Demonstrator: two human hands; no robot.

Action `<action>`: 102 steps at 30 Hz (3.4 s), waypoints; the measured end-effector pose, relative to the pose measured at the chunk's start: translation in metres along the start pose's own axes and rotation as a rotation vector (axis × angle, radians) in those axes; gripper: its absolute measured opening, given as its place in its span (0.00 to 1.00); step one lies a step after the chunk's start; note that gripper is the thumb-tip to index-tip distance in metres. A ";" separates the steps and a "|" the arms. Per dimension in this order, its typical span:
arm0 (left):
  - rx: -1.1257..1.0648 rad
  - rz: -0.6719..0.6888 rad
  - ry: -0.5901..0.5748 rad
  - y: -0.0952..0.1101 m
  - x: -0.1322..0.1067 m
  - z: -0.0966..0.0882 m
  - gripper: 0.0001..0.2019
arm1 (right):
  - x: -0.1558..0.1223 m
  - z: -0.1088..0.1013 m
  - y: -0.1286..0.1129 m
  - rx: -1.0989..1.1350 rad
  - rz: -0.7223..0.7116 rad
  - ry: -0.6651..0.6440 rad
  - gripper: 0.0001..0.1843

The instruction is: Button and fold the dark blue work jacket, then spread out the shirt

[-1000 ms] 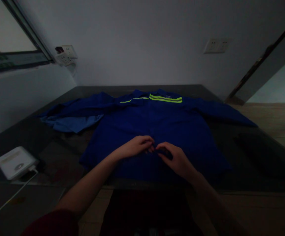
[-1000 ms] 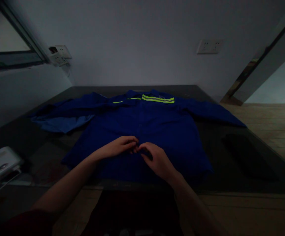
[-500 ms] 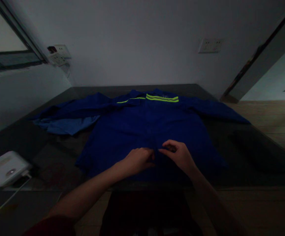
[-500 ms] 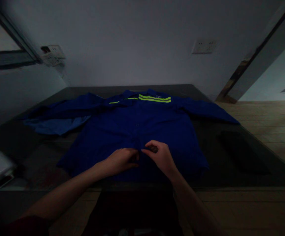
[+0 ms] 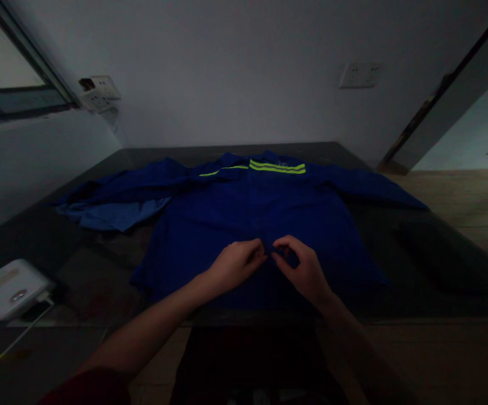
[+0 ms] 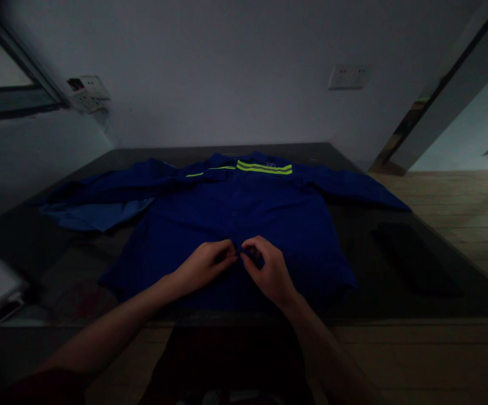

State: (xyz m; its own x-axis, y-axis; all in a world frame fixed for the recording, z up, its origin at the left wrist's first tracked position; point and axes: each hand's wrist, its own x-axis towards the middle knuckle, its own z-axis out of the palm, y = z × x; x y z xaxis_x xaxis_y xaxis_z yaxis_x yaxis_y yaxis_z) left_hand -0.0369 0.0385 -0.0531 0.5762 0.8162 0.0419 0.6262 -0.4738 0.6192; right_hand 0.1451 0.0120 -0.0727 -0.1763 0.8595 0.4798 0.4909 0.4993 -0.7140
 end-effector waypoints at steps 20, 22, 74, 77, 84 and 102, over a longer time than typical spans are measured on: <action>0.215 0.170 0.129 -0.006 0.001 0.010 0.06 | -0.001 0.006 0.008 -0.093 0.031 -0.045 0.08; 0.236 0.165 0.153 -0.006 0.000 0.011 0.06 | -0.001 0.005 0.008 -0.057 0.045 -0.055 0.08; -0.563 -0.035 0.139 0.006 -0.001 0.007 0.11 | -0.001 0.004 0.004 0.102 0.036 0.071 0.02; -0.577 -0.085 0.147 0.005 0.000 0.007 0.11 | -0.002 0.006 0.004 0.078 0.009 0.057 0.04; -0.540 -0.083 0.183 -0.001 0.002 0.009 0.09 | -0.001 0.005 0.001 0.045 -0.027 0.040 0.02; -0.291 0.068 0.178 -0.006 0.003 0.015 0.15 | -0.002 0.007 0.008 -0.089 -0.088 0.053 0.08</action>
State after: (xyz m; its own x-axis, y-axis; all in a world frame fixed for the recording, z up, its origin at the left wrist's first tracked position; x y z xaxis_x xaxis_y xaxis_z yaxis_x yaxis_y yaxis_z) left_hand -0.0310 0.0386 -0.0685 0.4946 0.8430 0.2114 0.3989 -0.4363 0.8065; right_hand 0.1431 0.0151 -0.0826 -0.1781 0.8044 0.5667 0.5498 0.5590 -0.6207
